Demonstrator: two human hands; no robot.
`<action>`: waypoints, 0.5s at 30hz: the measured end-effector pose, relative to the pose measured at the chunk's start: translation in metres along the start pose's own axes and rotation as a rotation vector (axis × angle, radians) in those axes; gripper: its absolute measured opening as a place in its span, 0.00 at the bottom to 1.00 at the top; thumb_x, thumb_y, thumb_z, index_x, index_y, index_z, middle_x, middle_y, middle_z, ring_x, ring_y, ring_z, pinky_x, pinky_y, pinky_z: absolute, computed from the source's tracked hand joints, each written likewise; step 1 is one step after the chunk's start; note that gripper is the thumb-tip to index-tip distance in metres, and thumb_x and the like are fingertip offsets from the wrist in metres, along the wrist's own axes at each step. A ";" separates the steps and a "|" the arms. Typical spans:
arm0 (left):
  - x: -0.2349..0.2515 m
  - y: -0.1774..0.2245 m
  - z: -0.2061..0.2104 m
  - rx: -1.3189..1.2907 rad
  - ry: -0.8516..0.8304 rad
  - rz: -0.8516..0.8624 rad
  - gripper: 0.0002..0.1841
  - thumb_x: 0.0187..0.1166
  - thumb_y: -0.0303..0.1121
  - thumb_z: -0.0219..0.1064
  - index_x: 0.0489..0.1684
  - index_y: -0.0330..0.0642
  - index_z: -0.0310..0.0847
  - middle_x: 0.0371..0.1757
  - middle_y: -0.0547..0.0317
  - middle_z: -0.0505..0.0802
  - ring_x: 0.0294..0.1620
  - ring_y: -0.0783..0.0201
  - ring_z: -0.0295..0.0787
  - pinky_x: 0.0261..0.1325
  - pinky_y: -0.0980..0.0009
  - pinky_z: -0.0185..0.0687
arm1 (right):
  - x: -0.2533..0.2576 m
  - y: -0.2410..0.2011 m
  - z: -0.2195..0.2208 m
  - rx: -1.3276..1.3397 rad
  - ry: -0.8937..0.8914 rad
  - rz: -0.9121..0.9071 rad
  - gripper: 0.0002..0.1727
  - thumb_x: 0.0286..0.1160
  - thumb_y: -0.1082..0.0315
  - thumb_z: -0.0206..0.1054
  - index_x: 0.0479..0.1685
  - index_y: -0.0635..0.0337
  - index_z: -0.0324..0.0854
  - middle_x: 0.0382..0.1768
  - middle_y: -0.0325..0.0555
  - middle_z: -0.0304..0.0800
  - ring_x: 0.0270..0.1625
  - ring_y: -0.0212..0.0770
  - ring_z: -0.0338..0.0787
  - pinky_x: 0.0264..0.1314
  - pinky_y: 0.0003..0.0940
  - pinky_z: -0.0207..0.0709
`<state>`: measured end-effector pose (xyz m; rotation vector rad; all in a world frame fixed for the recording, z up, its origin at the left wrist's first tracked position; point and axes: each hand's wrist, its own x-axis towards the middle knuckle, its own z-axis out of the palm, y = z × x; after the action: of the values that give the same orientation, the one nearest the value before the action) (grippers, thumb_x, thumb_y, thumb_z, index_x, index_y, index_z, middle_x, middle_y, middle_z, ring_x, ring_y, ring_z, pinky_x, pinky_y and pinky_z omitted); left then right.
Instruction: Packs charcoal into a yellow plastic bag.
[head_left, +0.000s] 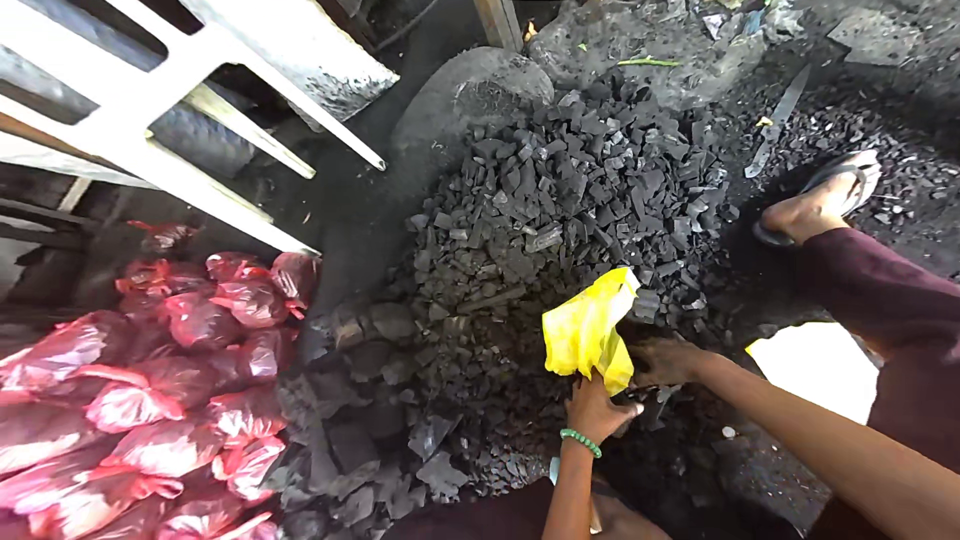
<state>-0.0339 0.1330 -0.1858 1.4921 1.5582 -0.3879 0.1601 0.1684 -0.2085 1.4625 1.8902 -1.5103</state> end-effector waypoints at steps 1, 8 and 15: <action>-0.007 -0.006 0.000 -0.132 0.137 0.017 0.51 0.65 0.58 0.80 0.84 0.31 0.66 0.80 0.32 0.76 0.84 0.38 0.68 0.82 0.35 0.60 | -0.004 0.003 -0.004 0.014 0.020 -0.005 0.37 0.81 0.43 0.67 0.86 0.51 0.71 0.82 0.58 0.74 0.86 0.61 0.69 0.86 0.67 0.58; -0.019 -0.052 0.019 -1.237 1.073 -0.389 0.30 0.92 0.36 0.56 0.84 0.21 0.56 0.82 0.25 0.70 0.83 0.40 0.67 0.84 0.50 0.62 | 0.011 0.014 -0.036 0.113 0.684 0.019 0.22 0.81 0.65 0.70 0.73 0.58 0.82 0.80 0.65 0.73 0.83 0.68 0.71 0.79 0.68 0.67; -0.007 -0.061 0.052 -0.841 0.507 -0.588 0.48 0.81 0.55 0.68 0.90 0.28 0.49 0.88 0.23 0.60 0.89 0.31 0.54 0.87 0.39 0.54 | 0.052 0.007 -0.008 -0.100 0.430 0.136 0.38 0.70 0.65 0.79 0.85 0.44 0.72 0.86 0.65 0.63 0.89 0.74 0.57 0.76 0.76 0.65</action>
<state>-0.0701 0.0766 -0.2300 0.4720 2.1766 0.3428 0.1467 0.2013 -0.2480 1.9424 2.0069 -1.0863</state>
